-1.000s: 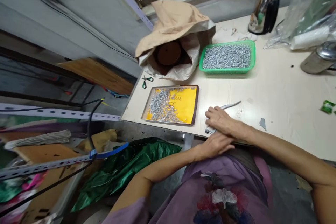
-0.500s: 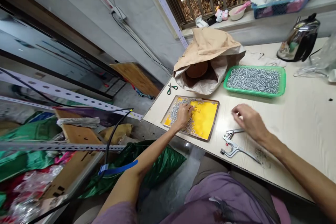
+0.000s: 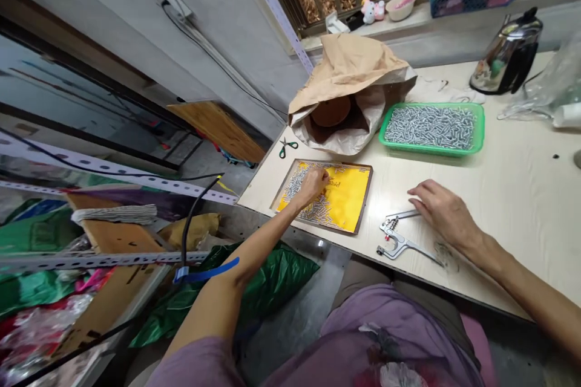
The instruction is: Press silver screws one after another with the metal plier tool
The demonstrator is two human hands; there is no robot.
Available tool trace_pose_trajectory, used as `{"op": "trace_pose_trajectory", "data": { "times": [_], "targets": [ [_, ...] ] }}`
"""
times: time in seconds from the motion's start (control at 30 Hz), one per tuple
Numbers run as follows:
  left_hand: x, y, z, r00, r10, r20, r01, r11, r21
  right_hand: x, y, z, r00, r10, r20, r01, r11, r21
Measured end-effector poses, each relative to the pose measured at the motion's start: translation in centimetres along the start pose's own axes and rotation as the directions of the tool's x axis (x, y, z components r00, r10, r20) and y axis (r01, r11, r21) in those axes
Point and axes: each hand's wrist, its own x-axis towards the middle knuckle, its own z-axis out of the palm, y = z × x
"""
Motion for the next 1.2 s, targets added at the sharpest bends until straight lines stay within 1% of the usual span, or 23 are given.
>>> {"op": "trace_pose_trajectory", "data": {
  "times": [0.03, 0.1, 0.13, 0.17, 0.2, 0.23, 0.3, 0.37, 0.43, 0.53, 0.67, 0.73, 0.83, 0.97, 1.03, 1.2],
  "targets": [
    [-0.4, 0.5, -0.3, 1.000, -0.005, -0.008, 0.005, 1.000, -0.031, -1.3, -0.7, 0.4, 1.000, 0.005, 0.031, -0.006, 1.000, 0.016],
    [-2.0, 2.0, -0.7, 0.999, -0.035, -0.001, 0.034, 0.981, -0.193, -3.9, -1.8, 1.0, 0.995, 0.023, 0.101, -0.027, 0.999, 0.039],
    [-3.1, 3.1, -0.8, 0.998, -0.056, 0.036, 0.065, 0.943, -0.326, -5.1, -2.2, 1.3, 0.990, 0.031, 0.138, -0.037, 0.999, 0.039],
    [-4.5, 4.4, -0.7, 0.991, -0.067, 0.113, 0.112, 0.882, -0.458, -6.1, -2.5, 1.6, 0.984, 0.041, 0.173, -0.047, 0.998, 0.029],
    [-6.1, 5.7, -0.6, 0.974, -0.061, 0.219, 0.177, 0.810, -0.560, -7.1, -2.8, 1.8, 0.977, 0.053, 0.204, -0.056, 0.998, 0.010],
    [-7.6, 7.0, -0.3, 0.944, -0.024, 0.328, 0.238, 0.740, -0.630, -7.9, -3.0, 2.1, 0.971, 0.068, 0.230, -0.066, 0.998, -0.017],
    [-10.3, 9.6, 0.6, 0.870, 0.022, 0.493, 0.368, 0.638, -0.677, -9.0, -3.3, 2.6, 0.959, 0.100, 0.266, -0.084, 0.994, -0.072],
    [-12.2, 11.5, 1.7, 0.804, 0.012, 0.595, 0.479, 0.579, -0.660, -9.5, -3.3, 2.8, 0.953, 0.120, 0.279, -0.090, 0.989, -0.119],
    [-13.0, 12.6, 2.8, 0.765, -0.034, 0.644, 0.554, 0.546, -0.629, -9.6, -3.2, 2.8, 0.954, 0.123, 0.273, -0.081, 0.984, -0.160],
    [-13.3, 13.2, 4.1, 0.738, -0.074, 0.671, 0.601, 0.523, -0.604, -9.6, -3.0, 2.4, 0.959, 0.121, 0.256, -0.067, 0.976, -0.208],
    [-13.6, 13.4, 4.9, 0.703, -0.077, 0.707, 0.640, 0.502, -0.582, -9.7, -2.8, 1.9, 0.958, 0.129, 0.255, -0.073, 0.974, -0.215],
    [-13.8, 13.6, 5.0, 0.683, -0.081, 0.726, 0.661, 0.493, -0.566, -9.7, -2.9, 1.7, 0.958, 0.138, 0.252, -0.086, 0.975, -0.206],
    [-14.0, 13.8, 5.1, 0.663, -0.086, 0.744, 0.678, 0.490, -0.548, -9.7, -3.0, 1.7, 0.958, 0.150, 0.245, -0.104, 0.976, -0.193],
    [-14.0, 13.8, 5.1, 0.657, -0.113, 0.745, 0.689, 0.491, -0.533, -9.7, -3.2, 1.7, 0.955, 0.164, 0.245, -0.123, 0.977, -0.176],
    [-13.8, 13.9, 5.0, 0.652, -0.107, 0.750, 0.689, 0.497, -0.528, -9.8, -3.2, 1.7, 0.954, 0.170, 0.247, -0.129, 0.976, -0.176],
    [-13.4, 13.9, 4.6, 0.592, -0.066, 0.803, 0.682, 0.572, -0.456, -9.9, -3.1, 1.9, 0.956, 0.169, 0.239, -0.129, 0.976, -0.175]
  ]
}}
